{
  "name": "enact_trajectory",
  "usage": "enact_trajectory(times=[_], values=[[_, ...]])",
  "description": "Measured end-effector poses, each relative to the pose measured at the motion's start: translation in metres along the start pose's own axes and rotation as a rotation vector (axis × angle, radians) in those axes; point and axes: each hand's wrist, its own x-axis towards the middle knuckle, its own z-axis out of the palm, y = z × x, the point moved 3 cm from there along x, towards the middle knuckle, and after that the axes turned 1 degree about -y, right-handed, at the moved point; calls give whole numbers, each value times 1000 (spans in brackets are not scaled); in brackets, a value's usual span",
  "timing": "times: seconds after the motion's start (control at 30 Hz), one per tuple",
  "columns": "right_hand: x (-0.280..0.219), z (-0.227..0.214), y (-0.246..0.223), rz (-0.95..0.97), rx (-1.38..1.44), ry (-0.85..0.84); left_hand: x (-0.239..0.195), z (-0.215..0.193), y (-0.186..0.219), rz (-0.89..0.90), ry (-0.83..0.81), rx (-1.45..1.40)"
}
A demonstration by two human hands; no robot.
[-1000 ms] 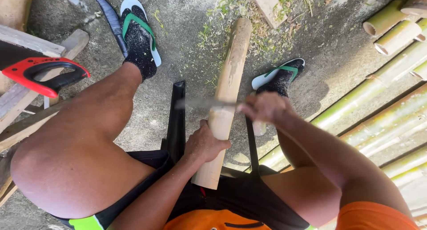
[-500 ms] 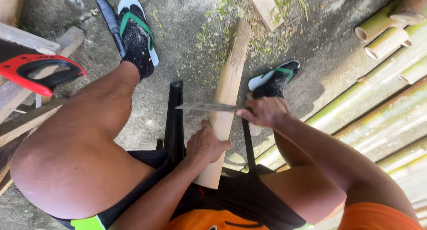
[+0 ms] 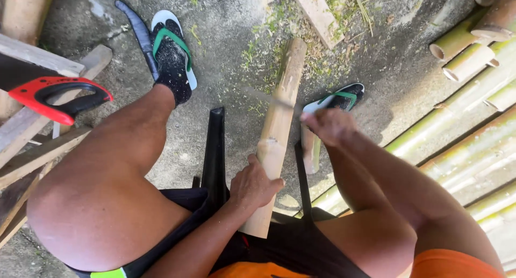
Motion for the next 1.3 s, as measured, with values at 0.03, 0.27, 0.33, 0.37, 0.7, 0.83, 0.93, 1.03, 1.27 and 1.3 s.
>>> enact_trajectory(times=[0.03,0.27,0.33,0.37,0.7,0.83,0.93,1.03,1.27,1.3], values=[[-8,-2,-3,4,-3,-5,2,2,1,1,-6,-2],[-1,-4,-1,22,120,-10,4,1,-2,7,35,9],[-11,9,-9,-21,35,-34,5,1,-1,10,36,1],[-17,16,-16,-189,8,40,5,1,-1,-1,18,-2],[-39,-5,-32,-107,99,-199,-1,-3,3,-64,-20,-33],[14,12,-1,-40,326,217,13,-3,-6,-15,31,-7],[-4,20,-17,-81,68,-47,16,11,-15,10,5,-36],[17,14,-3,-87,227,-143,22,11,-18,10,33,-54],[-5,-35,15,96,152,188,44,15,-43,125,56,-454],[-12,-54,8,63,116,200,59,18,-50,203,17,-684]])
